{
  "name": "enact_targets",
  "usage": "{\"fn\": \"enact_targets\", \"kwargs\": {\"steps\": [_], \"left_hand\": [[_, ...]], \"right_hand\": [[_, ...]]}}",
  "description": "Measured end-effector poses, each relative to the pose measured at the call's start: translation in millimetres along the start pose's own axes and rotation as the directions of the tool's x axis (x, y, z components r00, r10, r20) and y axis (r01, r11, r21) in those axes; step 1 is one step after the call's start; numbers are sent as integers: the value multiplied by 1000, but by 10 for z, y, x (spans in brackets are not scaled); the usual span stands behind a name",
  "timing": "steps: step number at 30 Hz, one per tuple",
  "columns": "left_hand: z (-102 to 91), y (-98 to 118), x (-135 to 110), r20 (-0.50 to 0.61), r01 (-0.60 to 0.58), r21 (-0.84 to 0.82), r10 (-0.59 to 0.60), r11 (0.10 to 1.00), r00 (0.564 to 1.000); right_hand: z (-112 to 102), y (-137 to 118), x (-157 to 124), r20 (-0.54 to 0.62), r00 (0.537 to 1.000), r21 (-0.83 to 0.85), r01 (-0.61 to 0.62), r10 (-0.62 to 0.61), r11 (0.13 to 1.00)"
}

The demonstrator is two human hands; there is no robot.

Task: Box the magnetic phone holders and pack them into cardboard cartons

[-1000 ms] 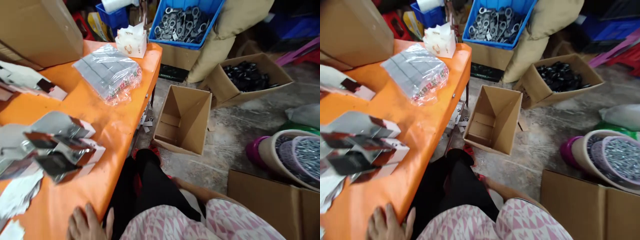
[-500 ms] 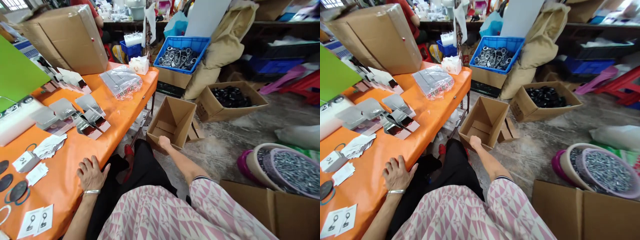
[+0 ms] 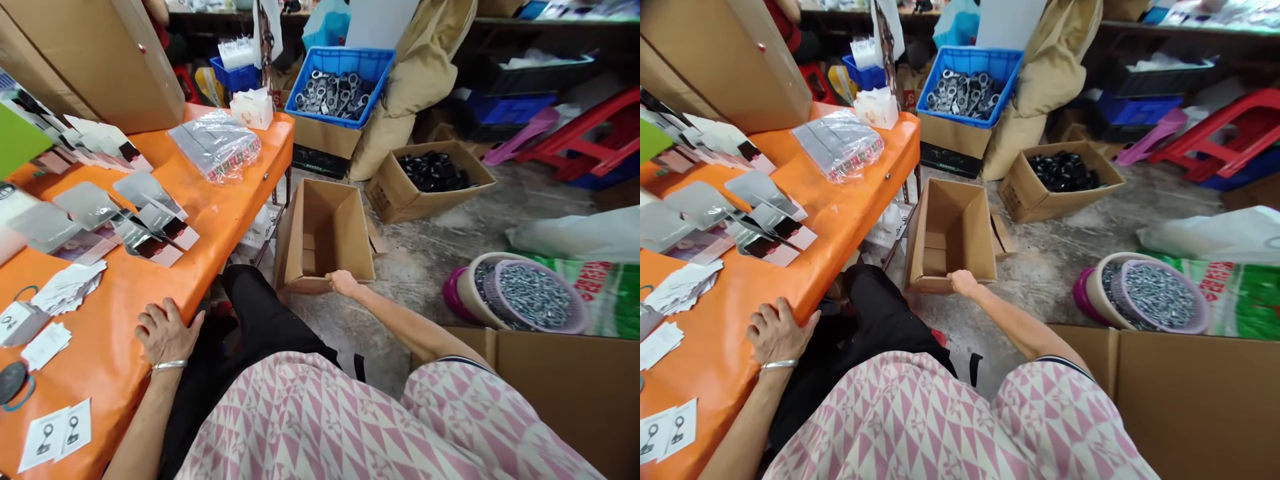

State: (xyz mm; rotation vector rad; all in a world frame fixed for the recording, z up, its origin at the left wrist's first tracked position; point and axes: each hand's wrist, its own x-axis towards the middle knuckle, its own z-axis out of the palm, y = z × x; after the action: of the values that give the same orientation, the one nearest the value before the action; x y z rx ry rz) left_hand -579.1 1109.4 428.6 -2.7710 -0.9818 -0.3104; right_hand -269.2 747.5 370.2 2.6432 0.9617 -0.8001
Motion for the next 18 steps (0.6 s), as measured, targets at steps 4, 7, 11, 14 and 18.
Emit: {"fn": "enact_targets", "kwargs": {"steps": [4, 7, 11, 14, 18], "left_hand": [[6, 25, 10, 8, 11, -1, -11, 1000, 1000], [-8, 49, 25, 34, 27, 6, -27, 1000, 999], [-23, 68, 40, 19, 25, 0, -25, 1000, 999], [-13, 68, 37, 19, 20, 47, -21, 999, 1000], [21, 53, 25, 14, 25, 54, -26, 998, 1000]], "right_hand": [[269, -109, -26, 42, 997, -19, 69, -68, 997], [323, -208, 51, 49, 992, -22, 120, -119, 992], [281, -193, 93, 60, 986, -16, 157, -156, 987], [246, -117, 93, 75, 986, -17, 153, -151, 988], [218, -105, 107, 89, 988, -28, 126, -123, 992]]}}
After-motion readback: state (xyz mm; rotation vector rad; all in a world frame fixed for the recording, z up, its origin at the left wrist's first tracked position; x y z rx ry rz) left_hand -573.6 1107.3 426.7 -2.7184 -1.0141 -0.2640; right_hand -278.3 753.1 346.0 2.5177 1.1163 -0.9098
